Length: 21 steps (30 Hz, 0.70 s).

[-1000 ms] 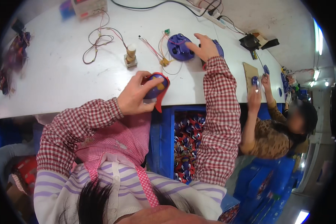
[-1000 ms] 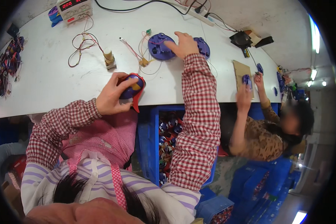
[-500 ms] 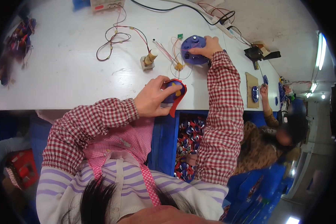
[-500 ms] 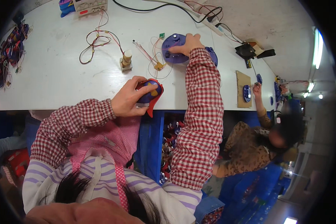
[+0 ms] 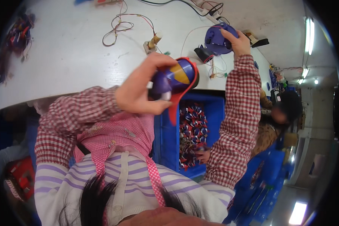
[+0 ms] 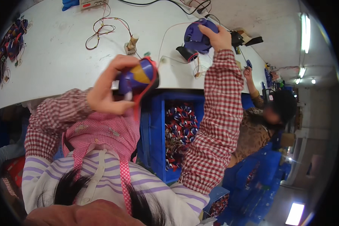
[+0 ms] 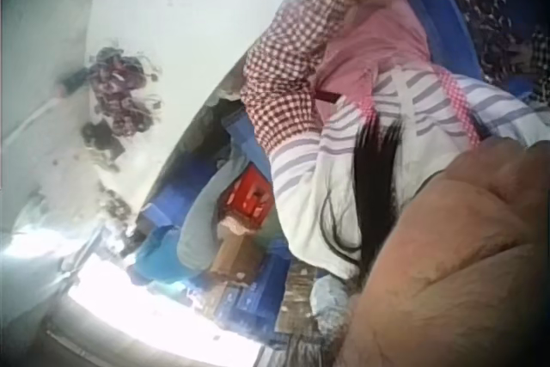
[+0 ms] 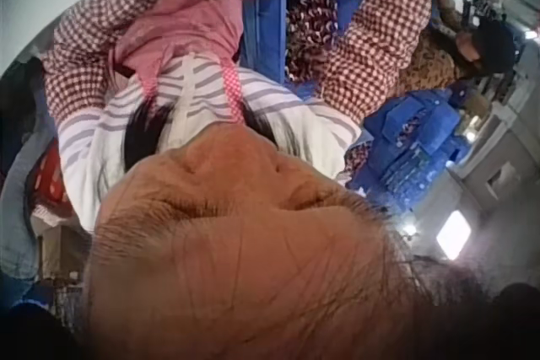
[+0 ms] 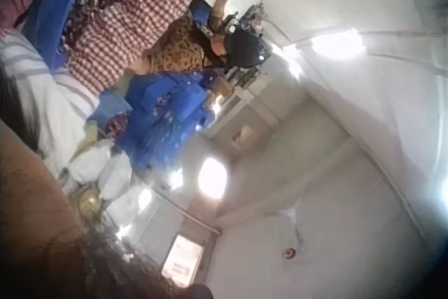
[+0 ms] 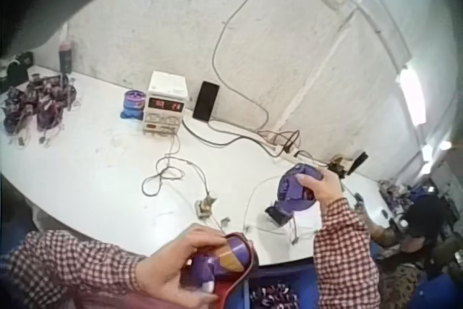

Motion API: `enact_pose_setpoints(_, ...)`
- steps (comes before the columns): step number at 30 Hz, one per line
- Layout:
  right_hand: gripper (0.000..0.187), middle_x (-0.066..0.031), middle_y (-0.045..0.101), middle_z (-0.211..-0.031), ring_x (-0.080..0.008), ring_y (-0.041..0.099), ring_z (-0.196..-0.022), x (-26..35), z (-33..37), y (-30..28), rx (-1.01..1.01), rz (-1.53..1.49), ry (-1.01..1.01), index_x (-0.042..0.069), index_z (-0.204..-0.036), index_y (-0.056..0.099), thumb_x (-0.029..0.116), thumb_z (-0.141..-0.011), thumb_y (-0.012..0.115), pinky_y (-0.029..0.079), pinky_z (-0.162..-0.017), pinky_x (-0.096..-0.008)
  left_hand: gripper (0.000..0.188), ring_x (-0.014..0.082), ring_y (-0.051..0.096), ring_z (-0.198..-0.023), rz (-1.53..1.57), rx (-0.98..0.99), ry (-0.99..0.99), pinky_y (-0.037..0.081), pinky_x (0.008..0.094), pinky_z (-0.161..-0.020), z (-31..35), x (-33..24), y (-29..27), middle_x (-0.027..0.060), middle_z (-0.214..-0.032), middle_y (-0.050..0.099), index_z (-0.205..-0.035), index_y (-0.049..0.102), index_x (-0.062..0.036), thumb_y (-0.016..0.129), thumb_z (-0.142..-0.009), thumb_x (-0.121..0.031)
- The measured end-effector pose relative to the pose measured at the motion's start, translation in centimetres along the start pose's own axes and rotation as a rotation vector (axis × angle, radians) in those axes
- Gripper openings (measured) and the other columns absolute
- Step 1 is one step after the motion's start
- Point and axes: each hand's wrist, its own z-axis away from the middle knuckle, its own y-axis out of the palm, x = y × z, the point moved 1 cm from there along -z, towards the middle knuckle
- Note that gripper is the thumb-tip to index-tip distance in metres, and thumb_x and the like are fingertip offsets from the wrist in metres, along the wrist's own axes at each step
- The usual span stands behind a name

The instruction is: Assembling and testing electronic wiring and internal components for a toy device.

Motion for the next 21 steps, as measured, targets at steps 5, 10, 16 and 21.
enact_pose_setpoints(5,0.05,-0.0152,0.062,-0.093,-0.0172,0.06,-0.077,3.4,6.6,0.2,0.215,-0.099,0.027,-0.003,-0.116,0.054,0.019,-0.074,0.072,0.051,-0.069,-0.0253,0.072,0.0243,0.055,-0.097,0.341,0.128,-0.271,0.046,0.0329,-0.087,2.9,-6.2,-7.7,0.0133,-0.115,0.048,-0.125,0.04,0.0,0.068,-0.061,-0.015)
enact_pose_setpoints(10,0.047,-0.013,0.057,-0.094,-0.0169,0.057,-0.075,5.9,12.8,6.8,0.458,0.179,-0.134,0.003,-0.117,0.05,0.013,-0.074,0.068,0.049,-0.067,-0.027,0.057,0.0184,0.055,-0.086,-0.086,0.122,-0.545,0.046,0.0291,-0.077,5.6,-8.8,-16.0,0.0115,-0.102,0.056,-0.119,0.05,-0.0008,0.064,-0.069,-0.023)
enact_pose_setpoints(16,0.033,-0.0151,0.052,-0.096,-0.028,0.059,-0.067,7.7,16.5,18.1,0.323,0.651,-0.702,0.004,-0.106,0.05,0.011,-0.075,0.061,0.051,-0.062,-0.0353,0.042,0.0141,0.053,-0.078,-0.432,-0.054,-0.754,0.043,0.0232,-0.068,8.4,-6.6,-24.2,0.0082,-0.094,0.059,-0.113,0.055,-0.002,0.056,-0.079,-0.026)
enact_pose_setpoints(21,0.027,-0.0179,0.05,-0.103,-0.0345,0.06,-0.071,9.7,16.4,24.0,0.335,0.918,-0.485,0.004,-0.101,0.052,0.011,-0.076,0.059,0.052,-0.066,-0.0404,0.047,0.0162,0.056,-0.07,-0.584,-0.133,-0.898,0.048,0.0237,-0.065,9.0,-3.4,-30.0,0.013,-0.093,0.062,-0.107,0.059,0.0008,0.059,-0.08,-0.038)
